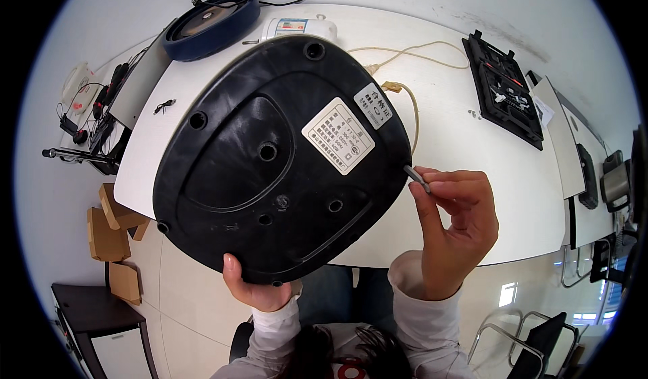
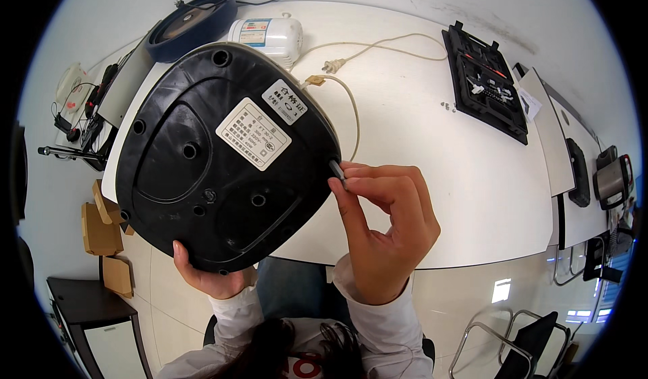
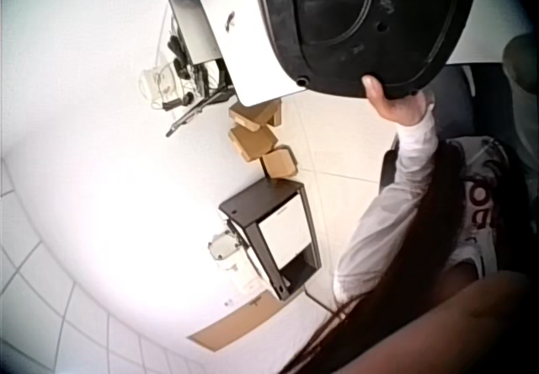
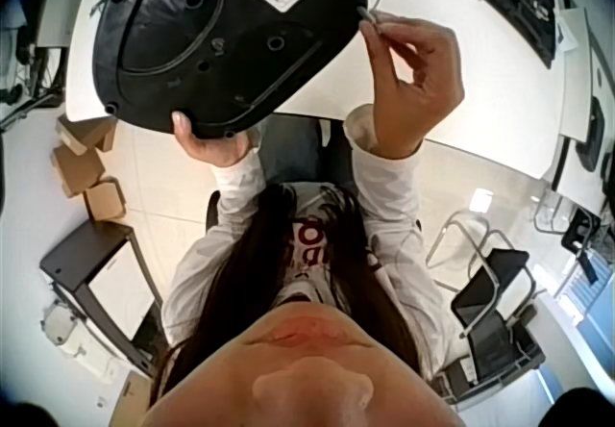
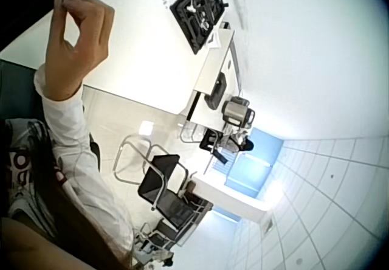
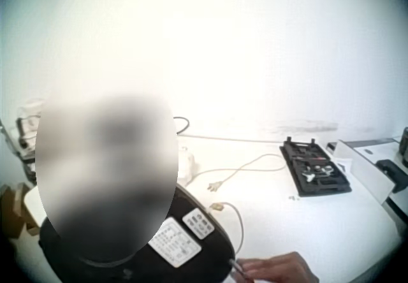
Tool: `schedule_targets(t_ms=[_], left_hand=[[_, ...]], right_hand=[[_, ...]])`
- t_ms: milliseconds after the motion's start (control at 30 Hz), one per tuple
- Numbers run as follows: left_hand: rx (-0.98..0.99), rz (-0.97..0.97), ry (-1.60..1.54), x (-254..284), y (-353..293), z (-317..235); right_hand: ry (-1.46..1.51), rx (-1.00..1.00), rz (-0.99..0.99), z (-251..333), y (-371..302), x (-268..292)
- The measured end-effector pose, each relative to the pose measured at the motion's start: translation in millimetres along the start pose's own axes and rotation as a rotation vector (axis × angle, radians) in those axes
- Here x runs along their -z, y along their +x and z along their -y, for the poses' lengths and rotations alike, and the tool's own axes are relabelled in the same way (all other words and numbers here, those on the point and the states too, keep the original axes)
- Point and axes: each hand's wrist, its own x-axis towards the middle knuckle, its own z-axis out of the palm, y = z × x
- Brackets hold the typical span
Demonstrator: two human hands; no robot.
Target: The person assembles a small white appliance by first connecting a power cord to a motor and securing it with a screw. They then attach a black base to the motor assembly and fasten it using a manual screwdriver and later a power drill. The task is performed at a white table in a workshop-like room.
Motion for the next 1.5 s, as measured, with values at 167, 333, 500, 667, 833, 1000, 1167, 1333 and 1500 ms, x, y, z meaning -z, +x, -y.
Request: schedule_targets(t_ms=[167, 333, 500, 667, 833, 1000, 1167, 1333, 1500], left_hand=[[-0.004, -0.024, 0.022, -0.5, -0.7, 0.6], [-0.012, -0.023, 0.065, -2.5, -0.8, -0.9], [-0.034, -0.026, 0.078, 1.9, 0.1, -1.6], [-0.014, -0.013, 0.069, -0.3, 0.9, -1.7], [-0.004, -0.058, 0.031, 4.0, 4.3, -4.2], [-0.092, -0.163, 0.243, 3.8, 6.4, -3.8], [-0.230, -0.201, 0.502, 0.7, 7.8, -5.2], [-0.222, -0.226, 0.474, -1.3, 10.6, -7.8], [-0.234, -0.188, 0.386, 6.1, 15.4, -12.4]], right_hand=[[-0.001, -0.001, 0.002, -0.2, 2.1, -1.0], [-0.163, 0.077, 0.029, 5.6, 3.3, -0.3], [-0.239, 0.111, 0.062, 9.6, 4.3, 0.2], [-0.116, 0.023, 0.039, 5.8, 5.9, -1.0], [0.026, 0.033, -0.005, -3.2, 1.7, -4.6], [0.122, 0.061, -0.002, -8.4, 2.2, -10.1], [0.092, 0.148, 0.089, -7.6, 6.6, -10.0], [0.109, 0.147, 0.051, -8.5, 4.0, -13.0], [0.065, 0.221, 0.063, -10.1, 5.3, -12.8]])
